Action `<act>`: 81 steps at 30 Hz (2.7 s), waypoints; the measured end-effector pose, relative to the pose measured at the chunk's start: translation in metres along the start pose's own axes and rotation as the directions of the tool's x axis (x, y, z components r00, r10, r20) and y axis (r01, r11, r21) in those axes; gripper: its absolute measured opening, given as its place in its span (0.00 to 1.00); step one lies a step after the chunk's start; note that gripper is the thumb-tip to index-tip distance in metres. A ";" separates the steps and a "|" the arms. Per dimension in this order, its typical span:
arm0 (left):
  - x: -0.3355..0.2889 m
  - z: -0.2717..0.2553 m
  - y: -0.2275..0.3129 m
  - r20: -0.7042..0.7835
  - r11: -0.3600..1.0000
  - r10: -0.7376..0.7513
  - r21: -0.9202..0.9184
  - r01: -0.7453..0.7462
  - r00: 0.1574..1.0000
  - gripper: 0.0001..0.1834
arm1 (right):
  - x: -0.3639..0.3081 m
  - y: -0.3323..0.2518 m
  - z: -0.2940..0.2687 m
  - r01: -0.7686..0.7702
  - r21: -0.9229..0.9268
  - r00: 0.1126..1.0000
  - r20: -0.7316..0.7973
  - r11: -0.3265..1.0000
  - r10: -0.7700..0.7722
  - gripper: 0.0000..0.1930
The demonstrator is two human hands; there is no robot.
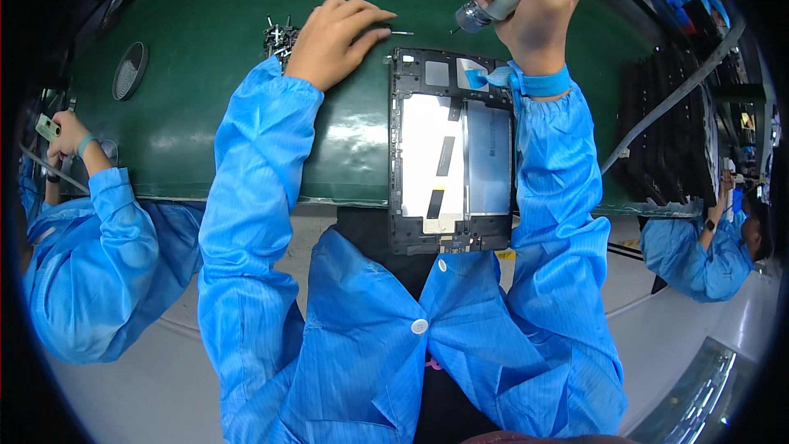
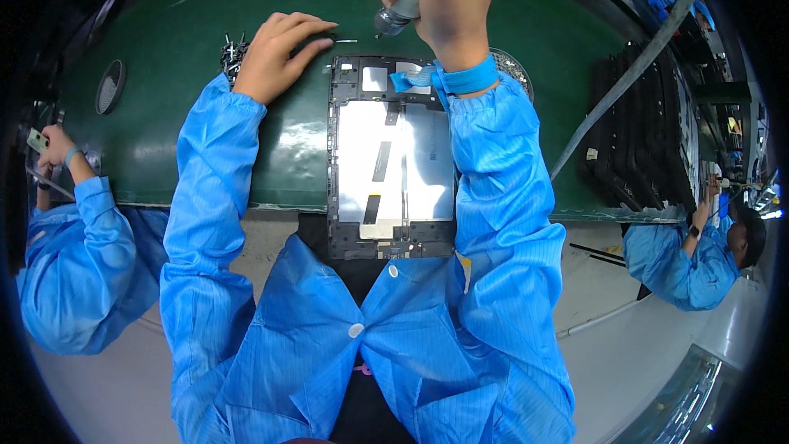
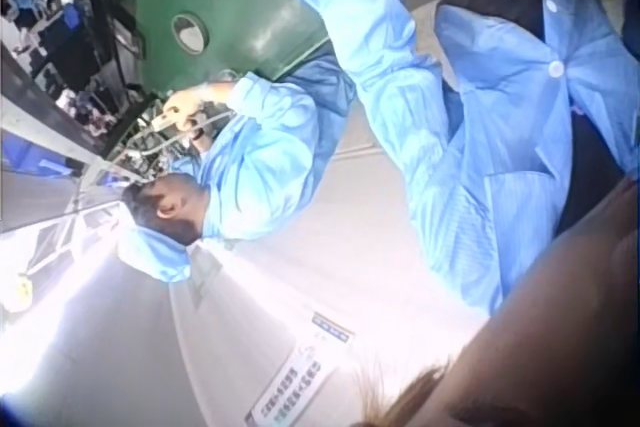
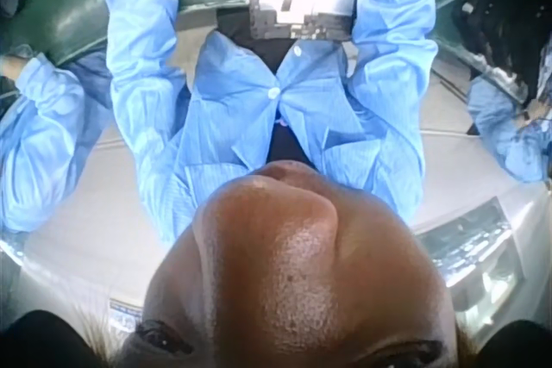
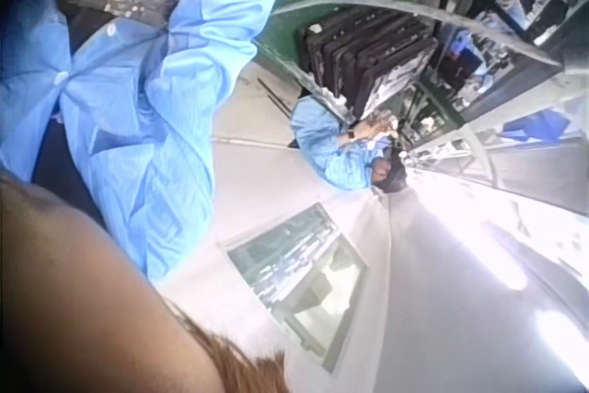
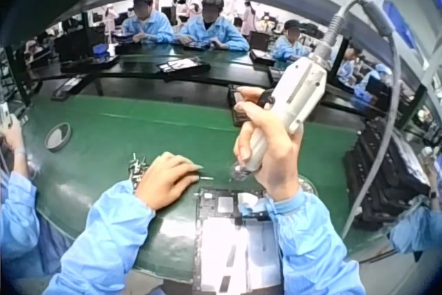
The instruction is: Assembling components and using an electric screwdriver to secure parts of a tablet or electronic device on an assembly line.
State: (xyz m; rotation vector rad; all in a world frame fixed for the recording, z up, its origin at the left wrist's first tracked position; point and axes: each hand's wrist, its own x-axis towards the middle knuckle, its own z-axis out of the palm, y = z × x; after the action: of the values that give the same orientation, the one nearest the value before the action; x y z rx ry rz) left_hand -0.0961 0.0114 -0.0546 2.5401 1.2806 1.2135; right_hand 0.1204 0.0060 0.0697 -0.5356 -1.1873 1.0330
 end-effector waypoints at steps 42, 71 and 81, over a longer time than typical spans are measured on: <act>-0.020 0.004 0.061 0.050 0.811 -0.477 -0.360 0.462 0.877 0.12 | -0.014 -0.012 -0.009 0.012 -0.028 1.000 -0.027 1.000 -0.012 0.15; -0.023 -0.006 0.045 0.121 0.741 -0.518 -0.431 0.515 0.847 0.09 | -0.017 -0.015 -0.010 -0.009 -0.007 1.000 0.012 1.000 0.009 0.16; 0.162 0.022 -0.168 -0.014 0.730 -0.683 0.006 0.683 0.730 0.46 | -0.017 -0.018 -0.005 -0.045 -0.066 0.998 0.038 0.997 0.047 0.19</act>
State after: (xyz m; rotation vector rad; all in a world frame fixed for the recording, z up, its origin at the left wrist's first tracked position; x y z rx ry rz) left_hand -0.1357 0.2412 -0.0303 1.7418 1.9680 1.0229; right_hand 0.1316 -0.0164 0.0740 -0.5987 -1.2521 1.0509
